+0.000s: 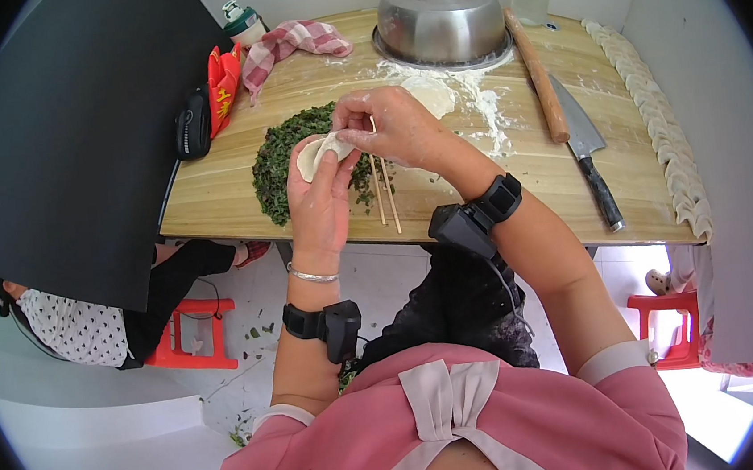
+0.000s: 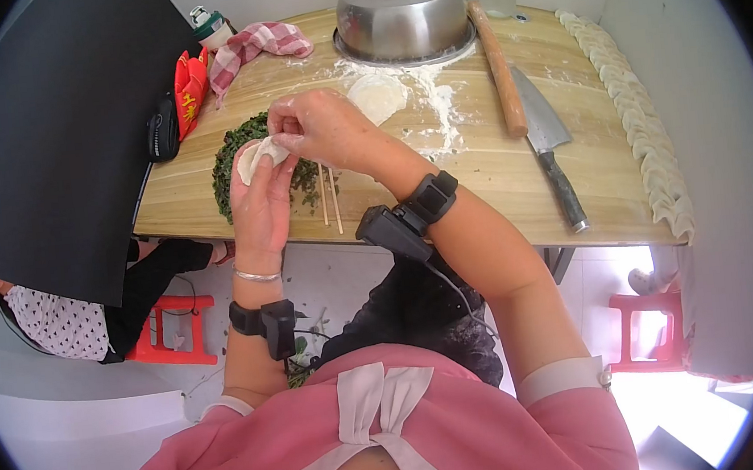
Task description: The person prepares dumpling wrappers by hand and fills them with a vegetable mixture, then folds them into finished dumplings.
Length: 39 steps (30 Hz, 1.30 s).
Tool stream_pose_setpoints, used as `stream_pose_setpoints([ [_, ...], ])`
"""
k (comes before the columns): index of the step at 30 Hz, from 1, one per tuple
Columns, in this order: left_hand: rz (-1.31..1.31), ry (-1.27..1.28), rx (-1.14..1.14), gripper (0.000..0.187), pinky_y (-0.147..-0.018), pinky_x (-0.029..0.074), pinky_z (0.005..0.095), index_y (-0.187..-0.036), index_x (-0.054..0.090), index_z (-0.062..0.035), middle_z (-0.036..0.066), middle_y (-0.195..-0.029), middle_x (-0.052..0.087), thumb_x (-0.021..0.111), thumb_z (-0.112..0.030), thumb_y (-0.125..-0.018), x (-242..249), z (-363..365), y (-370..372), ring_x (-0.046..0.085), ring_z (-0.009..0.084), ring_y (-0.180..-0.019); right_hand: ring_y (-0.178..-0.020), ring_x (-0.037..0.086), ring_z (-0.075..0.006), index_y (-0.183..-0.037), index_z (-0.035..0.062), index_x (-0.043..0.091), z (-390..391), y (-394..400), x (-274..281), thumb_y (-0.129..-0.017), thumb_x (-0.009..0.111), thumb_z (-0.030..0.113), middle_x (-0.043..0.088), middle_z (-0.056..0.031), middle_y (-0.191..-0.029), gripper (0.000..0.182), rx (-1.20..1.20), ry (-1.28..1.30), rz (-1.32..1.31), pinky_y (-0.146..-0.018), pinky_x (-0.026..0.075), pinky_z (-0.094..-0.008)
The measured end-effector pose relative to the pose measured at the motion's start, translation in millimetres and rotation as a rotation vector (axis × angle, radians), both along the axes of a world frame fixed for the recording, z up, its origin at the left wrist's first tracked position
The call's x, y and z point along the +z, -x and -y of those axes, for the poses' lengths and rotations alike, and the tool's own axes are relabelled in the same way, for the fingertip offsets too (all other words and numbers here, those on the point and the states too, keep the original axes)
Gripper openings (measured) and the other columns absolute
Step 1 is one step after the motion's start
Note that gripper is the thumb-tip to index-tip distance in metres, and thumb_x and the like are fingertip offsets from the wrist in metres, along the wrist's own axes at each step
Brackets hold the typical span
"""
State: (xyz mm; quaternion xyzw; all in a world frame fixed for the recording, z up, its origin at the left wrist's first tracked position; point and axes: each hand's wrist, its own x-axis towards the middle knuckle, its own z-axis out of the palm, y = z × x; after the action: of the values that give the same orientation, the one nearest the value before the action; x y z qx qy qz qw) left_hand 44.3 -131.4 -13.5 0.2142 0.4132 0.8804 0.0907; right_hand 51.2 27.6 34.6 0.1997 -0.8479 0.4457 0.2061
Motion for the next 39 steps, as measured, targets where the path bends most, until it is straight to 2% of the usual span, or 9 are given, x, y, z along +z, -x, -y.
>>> stream_pose_setpoints([
  [4, -0.004, 0.032, 0.005, 0.027, -0.091, 0.049, 0.0339, -0.119, 0.045, -0.0024, 0.011, -0.115, 0.055, 0.052, -0.006, -0.093, 3, 1, 1, 0.056, 0.0189, -0.107, -0.058, 0.052, -0.0178, -0.082, 0.0015, 0.06, 0, 2, -2, -0.079, 0.064, 0.007, 0.055, -0.0079, -0.063, 0.008, -0.033, -0.068, -0.069, -0.057, 0.044, -0.031],
  [7, 0.01, 0.24, 0.085, 0.026, -0.073, 0.05, 0.0241, -0.117, 0.049, -0.0036, 0.006, -0.105, 0.058, 0.056, -0.008, -0.092, 6, 3, 3, 0.059, 0.0121, -0.092, -0.06, 0.055, -0.021, -0.081, 0.0014, 0.06, 0, 0, -1, -0.078, 0.065, 0.008, 0.057, -0.0103, -0.066, 0.008, -0.052, -0.107, -0.126, -0.058, 0.045, -0.0323],
  [9, -0.023, 0.312, 0.091, 0.022, -0.053, 0.039, 0.0172, -0.109, 0.055, -0.0045, 0.0, -0.088, 0.059, 0.062, -0.009, -0.089, 3, 5, 7, 0.053, 0.0045, -0.069, -0.06, 0.056, -0.0213, -0.081, 0.0015, 0.06, 0, -1, 0, -0.078, 0.066, 0.008, 0.058, -0.0105, -0.066, 0.009, -0.039, -0.103, -0.13, -0.058, 0.045, -0.0325],
  [14, 0.089, 0.234, 0.084, 0.02, -0.05, 0.035, 0.0163, -0.107, 0.056, -0.0049, -0.001, -0.082, 0.058, 0.063, -0.008, -0.088, 0, 9, 11, 0.049, 0.0037, -0.062, -0.061, 0.056, -0.0204, -0.081, 0.0014, 0.061, 0, 2, -4, -0.079, 0.066, 0.01, 0.058, -0.0097, -0.066, 0.011, -0.018, -0.114, -0.209, -0.059, 0.045, -0.0313],
  [20, 0.142, 0.031, -0.055, 0.019, -0.05, 0.034, 0.0172, -0.108, 0.054, -0.0042, 0.003, -0.087, 0.059, 0.059, -0.008, -0.09, 4, 22, 15, 0.048, 0.0058, -0.064, -0.06, 0.053, -0.0181, -0.077, -0.0001, 0.056, -12, 2, 4, -0.085, 0.062, 0.013, 0.055, -0.0073, -0.064, 0.016, -0.024, 0.107, 0.04, -0.058, 0.043, -0.0302],
  [22, 0.15, -0.004, -0.089, 0.019, -0.05, 0.034, 0.0176, -0.108, 0.054, -0.0041, 0.004, -0.088, 0.059, 0.058, -0.008, -0.09, 4, 26, 17, 0.047, 0.0063, -0.065, -0.06, 0.051, -0.0182, -0.077, 0.0004, 0.052, -14, 7, 0, -0.085, 0.06, 0.013, 0.053, -0.0065, -0.064, 0.017, -0.076, -0.148, 0.123, -0.056, 0.042, -0.031],
  [26, 0.182, -0.069, -0.117, 0.02, -0.051, 0.035, 0.0181, -0.109, 0.054, -0.0044, 0.004, -0.091, 0.059, 0.058, -0.007, -0.09, 0, 28, 21, 0.048, 0.0066, -0.066, -0.059, 0.049, -0.0185, -0.078, 0.0017, 0.049, -8, 18, -22, -0.086, 0.06, 0.019, 0.051, -0.007, -0.064, 0.022, 0.047, -0.071, -0.112, -0.055, 0.042, -0.0314],
  [28, 0.189, -0.085, -0.118, 0.02, -0.052, 0.035, 0.0181, -0.109, 0.054, -0.0045, 0.004, -0.091, 0.059, 0.058, -0.007, -0.09, 0, 30, 21, 0.048, 0.0065, -0.067, -0.059, 0.049, -0.0216, -0.08, 0.0028, 0.05, -5, 6, -14, -0.086, 0.061, 0.027, 0.05, -0.0099, -0.066, 0.027, 0.225, -0.048, 0.022, -0.056, 0.042, -0.0329],
  [39, 0.177, -0.046, -0.108, 0.019, -0.054, 0.038, 0.0189, -0.109, 0.052, -0.0046, 0.004, -0.092, 0.058, 0.057, -0.006, -0.091, -5, 29, 21, 0.049, 0.0075, -0.07, -0.065, 0.053, -0.0344, -0.08, 0.0019, 0.051, 3, 0, -8, -0.089, 0.057, 0.031, 0.054, -0.0149, -0.07, 0.031, 0.127, -0.287, -0.112, -0.058, 0.042, -0.0424],
])
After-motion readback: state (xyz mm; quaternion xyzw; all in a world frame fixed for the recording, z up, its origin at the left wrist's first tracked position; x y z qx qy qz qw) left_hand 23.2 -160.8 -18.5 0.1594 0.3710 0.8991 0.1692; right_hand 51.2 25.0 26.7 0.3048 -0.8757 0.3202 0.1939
